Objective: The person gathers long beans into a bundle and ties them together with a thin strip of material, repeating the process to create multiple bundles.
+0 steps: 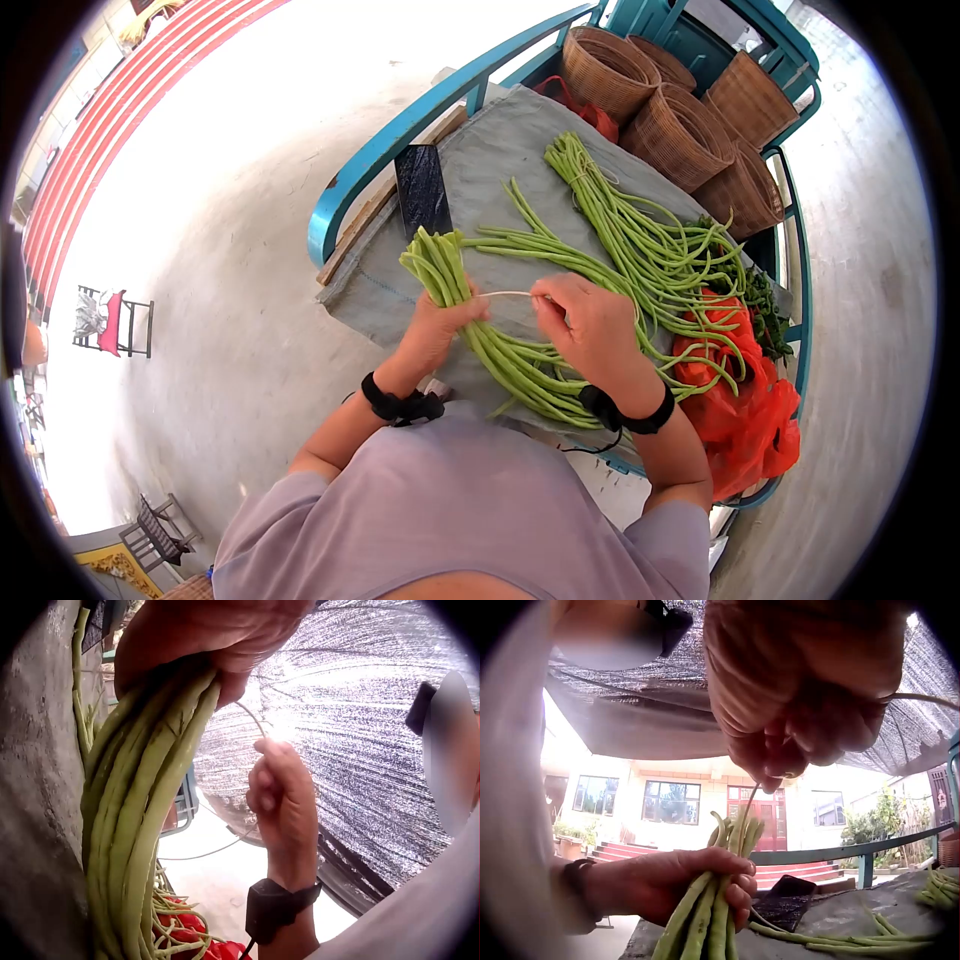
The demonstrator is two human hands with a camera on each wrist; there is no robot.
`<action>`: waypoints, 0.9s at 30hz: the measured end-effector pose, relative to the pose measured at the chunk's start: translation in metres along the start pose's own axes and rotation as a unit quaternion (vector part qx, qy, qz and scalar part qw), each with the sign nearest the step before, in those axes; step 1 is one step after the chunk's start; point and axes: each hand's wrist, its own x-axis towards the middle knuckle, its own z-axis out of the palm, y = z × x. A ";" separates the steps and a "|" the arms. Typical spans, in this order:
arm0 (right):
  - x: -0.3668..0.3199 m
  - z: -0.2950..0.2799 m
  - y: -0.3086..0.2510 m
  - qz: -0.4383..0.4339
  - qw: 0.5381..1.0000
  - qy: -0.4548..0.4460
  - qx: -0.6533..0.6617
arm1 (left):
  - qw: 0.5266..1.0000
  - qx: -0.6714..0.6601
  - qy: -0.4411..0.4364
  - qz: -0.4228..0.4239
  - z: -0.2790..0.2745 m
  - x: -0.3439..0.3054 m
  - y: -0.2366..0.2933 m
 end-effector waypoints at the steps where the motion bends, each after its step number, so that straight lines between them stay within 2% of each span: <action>1: 0.001 -0.002 0.005 0.003 1.000 0.010 -0.018 | 1.000 0.008 0.009 0.003 0.003 -0.003 0.005; 2: 0.001 -0.005 0.007 0.025 0.999 0.009 -0.018 | 1.000 0.011 -0.004 0.017 0.005 -0.005 0.008; 5: -0.003 -0.016 0.015 0.169 0.985 -0.023 0.038 | 0.999 0.016 -0.023 0.043 0.009 -0.013 0.011; 9: -0.014 -0.038 0.026 0.234 0.965 -0.107 0.049 | 0.998 -0.003 0.003 0.056 0.008 -0.010 0.006; 10: -0.019 -0.041 0.039 0.235 0.949 -0.102 0.185 | 0.998 -0.015 0.013 0.062 0.008 -0.007 0.004; 13: -0.028 -0.054 0.053 0.271 0.869 -0.087 0.405 | 0.999 -0.004 -0.011 0.051 0.010 -0.003 0.006; 14: -0.027 -0.055 0.053 0.264 0.831 -0.085 0.483 | 0.998 -0.005 -0.024 0.054 0.012 -0.001 0.006; 17: -0.005 -0.038 0.030 0.236 0.670 0.081 0.699 | 0.997 0.027 -0.070 0.020 0.020 0.003 0.013; 18: 0.000 -0.037 0.033 0.212 0.638 0.092 0.735 | 0.996 0.043 -0.083 -0.007 0.023 0.004 0.016; 20: 0.014 -0.033 0.042 0.159 0.568 0.107 0.800 | 0.995 0.031 -0.092 0.001 0.030 0.011 0.016; 23: 0.036 -0.026 0.035 0.105 0.527 0.105 0.837 | 0.992 0.000 -0.123 0.027 0.031 0.021 0.011; 24: 0.044 -0.025 0.032 0.073 0.531 0.097 0.838 | 0.990 -0.013 -0.138 0.039 0.032 0.025 0.011; 27: 0.063 -0.022 0.029 0.072 0.470 0.100 0.874 | 0.985 -0.043 -0.164 0.027 0.035 0.027 0.012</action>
